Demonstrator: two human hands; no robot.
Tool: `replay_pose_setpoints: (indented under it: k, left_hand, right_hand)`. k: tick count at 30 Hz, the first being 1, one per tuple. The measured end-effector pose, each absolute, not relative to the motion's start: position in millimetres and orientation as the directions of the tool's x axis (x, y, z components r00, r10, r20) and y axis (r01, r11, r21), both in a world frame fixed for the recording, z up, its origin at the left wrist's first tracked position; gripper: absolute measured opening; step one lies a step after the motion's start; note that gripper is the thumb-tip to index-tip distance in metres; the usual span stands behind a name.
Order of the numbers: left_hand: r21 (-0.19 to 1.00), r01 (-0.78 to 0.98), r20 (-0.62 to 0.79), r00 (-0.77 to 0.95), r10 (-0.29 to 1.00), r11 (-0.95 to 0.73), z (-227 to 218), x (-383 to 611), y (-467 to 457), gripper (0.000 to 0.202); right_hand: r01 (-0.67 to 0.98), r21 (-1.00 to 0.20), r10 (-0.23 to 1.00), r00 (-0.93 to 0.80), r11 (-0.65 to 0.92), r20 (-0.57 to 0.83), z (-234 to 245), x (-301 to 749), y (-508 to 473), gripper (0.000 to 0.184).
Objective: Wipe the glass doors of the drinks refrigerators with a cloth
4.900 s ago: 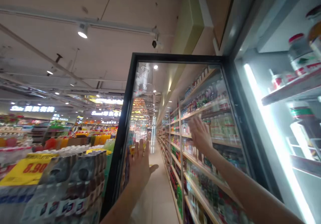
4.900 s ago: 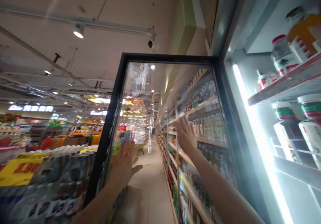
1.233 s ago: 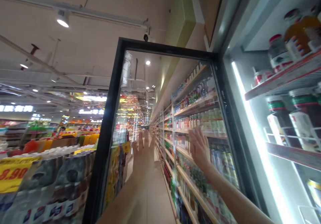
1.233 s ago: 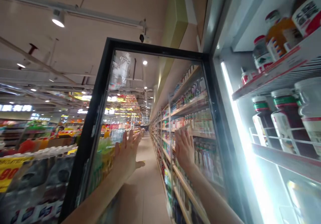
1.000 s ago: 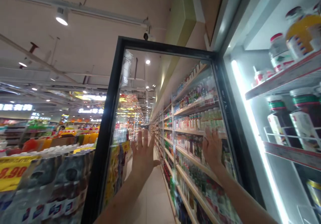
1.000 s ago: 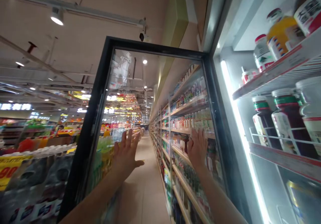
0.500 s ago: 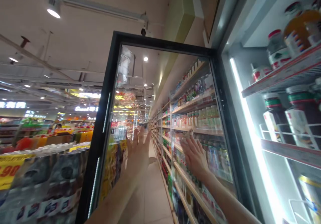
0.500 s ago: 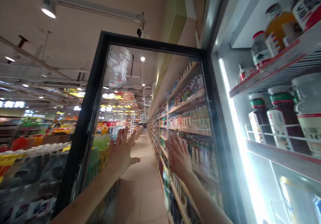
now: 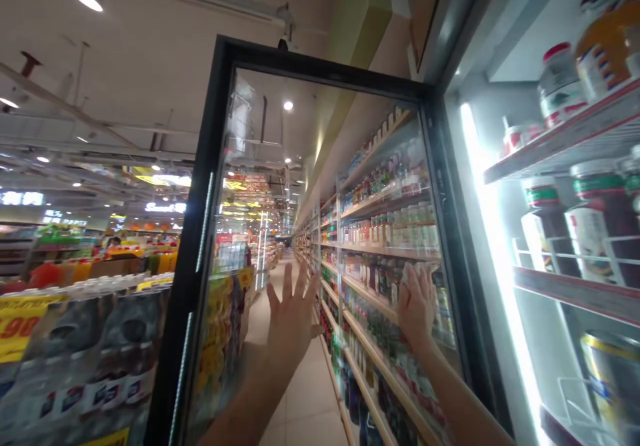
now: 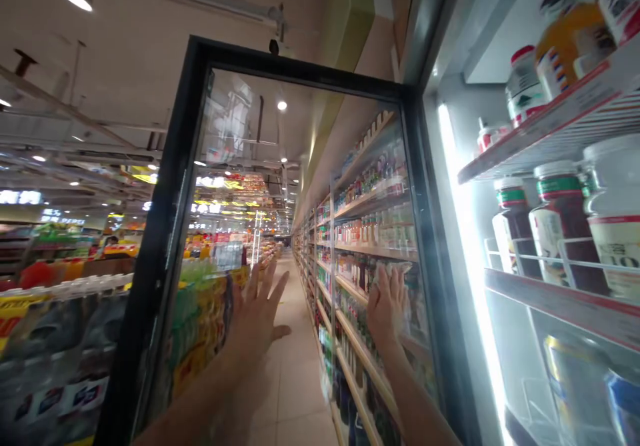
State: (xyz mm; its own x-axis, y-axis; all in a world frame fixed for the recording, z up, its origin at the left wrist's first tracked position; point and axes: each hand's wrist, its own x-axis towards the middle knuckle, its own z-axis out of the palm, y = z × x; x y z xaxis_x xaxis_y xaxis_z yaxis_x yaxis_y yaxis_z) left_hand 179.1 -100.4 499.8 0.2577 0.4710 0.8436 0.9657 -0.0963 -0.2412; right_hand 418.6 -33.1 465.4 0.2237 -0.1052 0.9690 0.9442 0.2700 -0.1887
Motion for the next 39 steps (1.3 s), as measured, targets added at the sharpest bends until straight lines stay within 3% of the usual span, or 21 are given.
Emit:
replay_pose_setpoints:
  k: [2,5,6,8,11,12,15,17,20,22,23,27,29,32,34,37,39]
  left_hand:
    - [-0.236,0.967,0.841,0.254,0.477,-0.098,501.2,178.6,-100.0,0.097]
    - [-0.233,0.968,0.845,0.25,0.473,-0.095,502.3,177.2,-96.7,0.097]
    - [-0.234,0.968,0.847,0.251,0.469,-0.094,502.0,176.8,-95.2,0.096]
    - [-0.238,0.967,0.848,0.253,0.466,-0.092,501.1,176.4,-92.4,0.095]
    - [-0.246,0.965,0.846,0.258,0.467,-0.089,500.1,176.4,-89.0,0.095]
    - [-0.245,0.966,0.847,0.257,0.466,-0.087,499.9,176.4,-88.1,0.096]
    - [-0.236,0.968,0.848,0.248,0.468,-0.086,499.9,176.1,-86.4,0.097]
    - [-0.233,0.969,0.848,0.247,0.47,-0.089,500.4,176.2,-86.8,0.095]
    - [-0.234,0.968,0.843,0.25,0.476,-0.094,501.2,177.1,-88.7,0.095]
    - [-0.231,0.969,0.84,0.247,0.483,-0.092,501.5,177.7,-89.2,0.096]
    - [-0.231,0.969,0.84,0.245,0.485,-0.089,501.5,177.8,-89.0,0.097]
    - [-0.225,0.971,0.846,0.235,0.478,-0.078,500.3,177.2,-86.3,0.099]
    - [-0.227,0.97,0.847,0.239,0.474,-0.084,499.6,176.8,-85.2,0.098]
    - [-0.232,0.969,0.848,0.246,0.47,-0.089,498.9,176.5,-84.6,0.096]
    - [-0.229,0.97,0.847,0.242,0.473,-0.087,498.8,176.3,-84.4,0.096]
    - [-0.224,0.971,0.848,0.236,0.475,-0.083,498.7,175.8,-84.3,0.098]
    - [-0.224,0.971,0.853,0.236,0.466,-0.082,498.6,175.4,-84.0,0.097]
  right_hand:
    - [0.944,-0.167,-0.107,0.205,0.283,0.973,458.9,418.1,-34.1,0.05]
    - [0.923,0.186,-0.044,-0.182,0.338,0.982,443.7,410.2,-37.1,0.053]
    - [0.904,0.253,-0.038,-0.256,0.345,0.966,438.9,409.9,-37.3,0.054]
    - [0.932,0.187,-0.058,-0.178,0.312,0.982,432.2,413.8,-35.9,0.055]
    - [0.965,-0.083,-0.111,0.114,0.251,0.987,428.5,417.0,-33.1,0.054]
    - [0.965,-0.066,-0.107,0.097,0.256,0.99,427.8,414.9,-33.1,0.054]
    - [0.916,0.236,-0.022,-0.242,0.325,0.97,424.7,408.8,-35.2,0.053]
    - [0.905,0.269,0.012,-0.288,0.329,0.957,421.9,415.4,-35.3,0.053]
    - [0.968,-0.077,-0.058,0.093,0.239,0.994,417.1,437.1,-30.9,0.052]
    - [0.954,-0.199,-0.097,0.225,0.225,0.97,413.0,444.4,-27.9,0.054]
    - [0.959,-0.162,-0.09,0.187,0.235,0.978,410.7,443.6,-27.3,0.055]
    - [0.934,0.201,0.013,-0.215,0.296,0.977,404.8,430.1,-30.1,0.059]
    - [0.955,0.138,-0.005,-0.142,0.261,0.99,405.5,430.1,-31.9,0.059]
    - [0.97,-0.128,-0.095,0.151,0.208,0.984,406.4,433.9,-32.8,0.059]
    - [0.967,-0.089,-0.086,0.112,0.239,0.99,404.7,432.5,-32.8,0.058]
    - [0.939,0.126,-0.014,-0.128,0.321,0.992,404.2,430.5,-31.1,0.056]
    - [0.946,0.058,-0.04,-0.048,0.318,0.998,409.3,433.4,-28.9,0.054]
